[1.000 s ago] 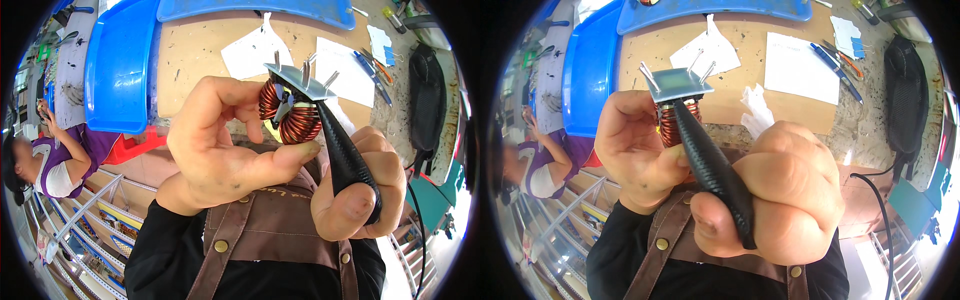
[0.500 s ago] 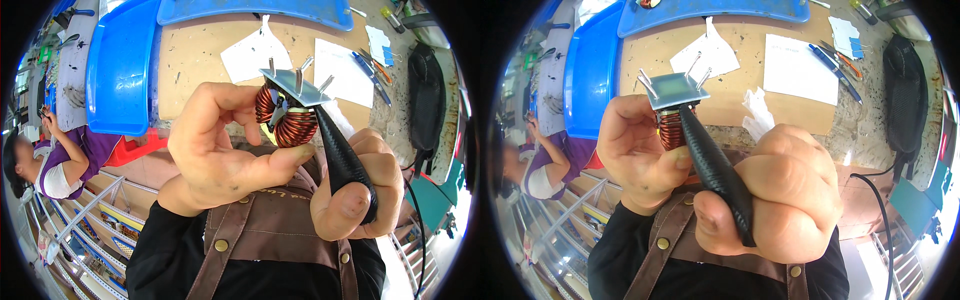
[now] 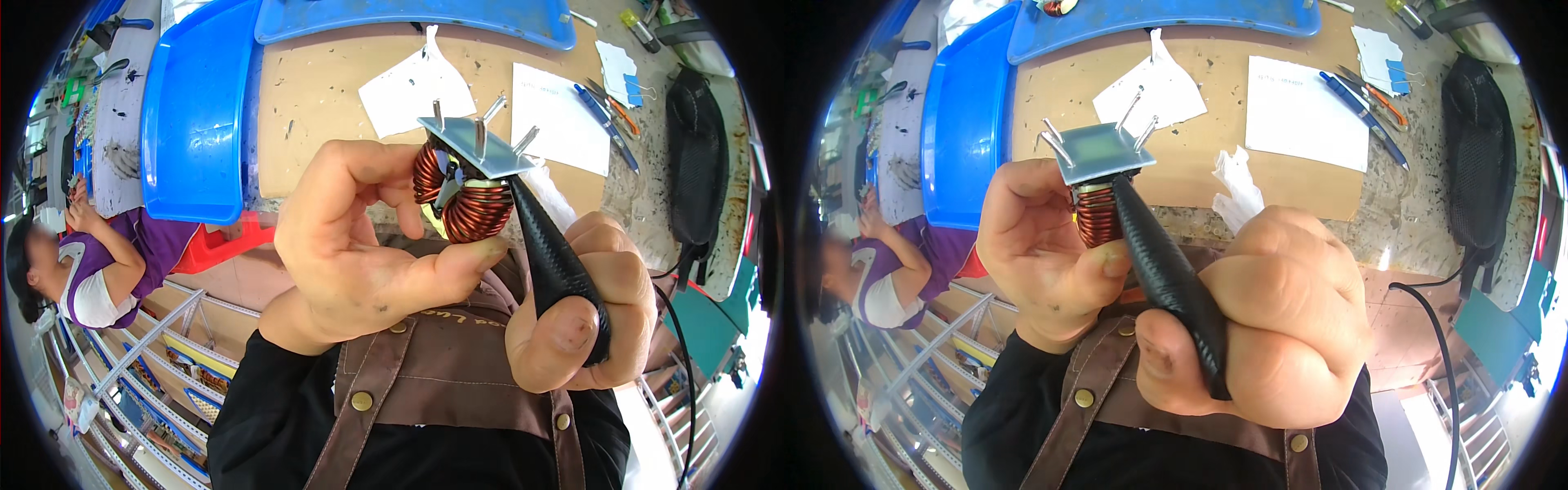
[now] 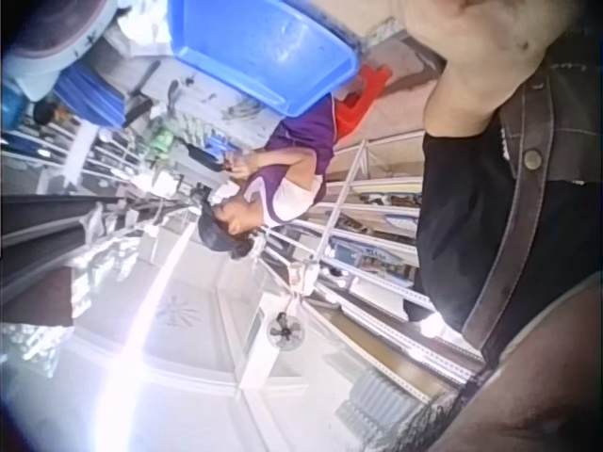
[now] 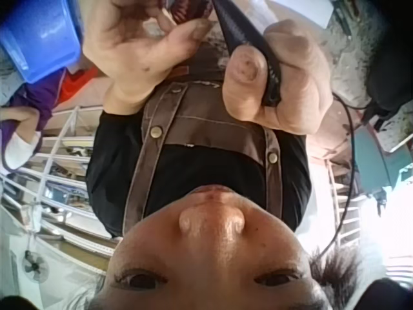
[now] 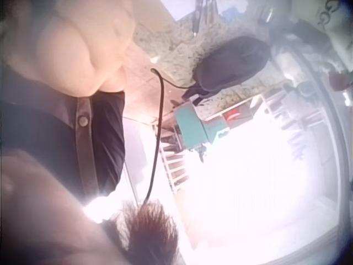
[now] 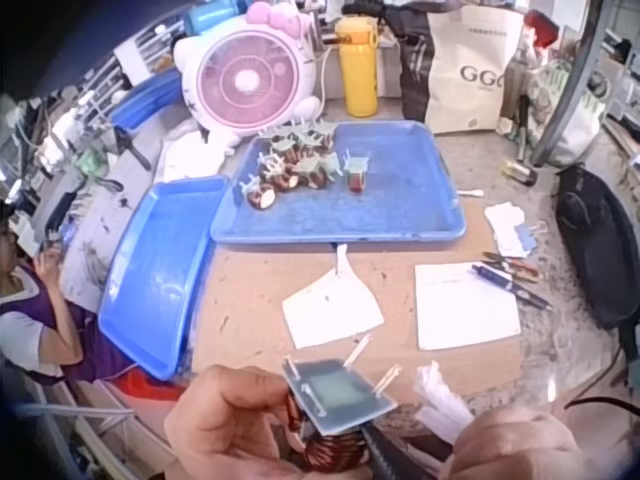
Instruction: Assembling an inductor coil to a small PCB using a glue dispenser and wire cutters.
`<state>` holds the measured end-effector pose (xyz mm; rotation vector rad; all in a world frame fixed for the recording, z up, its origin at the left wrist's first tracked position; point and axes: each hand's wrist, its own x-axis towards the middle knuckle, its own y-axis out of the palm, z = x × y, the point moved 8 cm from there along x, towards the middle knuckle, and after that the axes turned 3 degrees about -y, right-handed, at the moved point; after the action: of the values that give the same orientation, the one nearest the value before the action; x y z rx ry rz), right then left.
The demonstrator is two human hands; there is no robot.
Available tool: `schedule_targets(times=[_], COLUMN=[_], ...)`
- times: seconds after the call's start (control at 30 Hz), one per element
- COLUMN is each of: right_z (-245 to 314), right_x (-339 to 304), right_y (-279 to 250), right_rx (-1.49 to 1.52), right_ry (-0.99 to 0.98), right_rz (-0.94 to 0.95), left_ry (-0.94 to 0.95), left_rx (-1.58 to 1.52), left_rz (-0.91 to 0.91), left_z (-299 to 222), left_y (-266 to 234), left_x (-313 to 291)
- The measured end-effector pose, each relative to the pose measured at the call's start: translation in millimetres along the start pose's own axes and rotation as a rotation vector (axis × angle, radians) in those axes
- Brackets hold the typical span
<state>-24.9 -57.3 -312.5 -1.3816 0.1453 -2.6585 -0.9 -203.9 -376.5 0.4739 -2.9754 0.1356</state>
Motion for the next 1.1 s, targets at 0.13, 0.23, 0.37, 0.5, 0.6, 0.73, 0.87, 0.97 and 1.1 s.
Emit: schedule_targets(times=[0.13, 0.23, 0.37, 0.5, 0.6, 0.73, 0.87, 0.97, 1.1], right_z=[-2, -11, -44, -56, -56, -54, -49, -46, -53], right_x=[-2, -1, -12, 3, 0, -5, -6, -7, -14], right_y=[-3, -6, -14, -20, -29, -31, -25, -28, -33], right_rx=[-0.008, 0.07, 0.716, 0.992, 0.954, 0.751, 0.601, 0.594, 0.62], right_ry=[-0.005, 0.095, 0.593, 0.582, 0.546, 0.501, 0.503, 0.476, 0.506], right_rz=[-0.015, 0.046, -0.246, -0.289, -0.401, -0.356, -0.263, -0.329, -0.43], left_ry=[0.015, 0.02, 0.185, 0.385, 0.412, 0.506, 0.52, 0.494, -0.323], left_rx=[-0.008, 0.016, 0.024, 0.055, 0.102, 0.233, 0.221, 0.2, -0.466], left_rz=[0.008, 0.013, 0.011, -0.062, -0.07, -0.048, -0.028, -0.01, -0.023], left_z=[0, 0, -8, -17, -19, -32, -36, -34, 7], left_y=[2, 2, 3, 2, 1, 5, 4, 4, 18], left_x=[2, 0, 6, 5, 4, 4, 4, 4, 3])
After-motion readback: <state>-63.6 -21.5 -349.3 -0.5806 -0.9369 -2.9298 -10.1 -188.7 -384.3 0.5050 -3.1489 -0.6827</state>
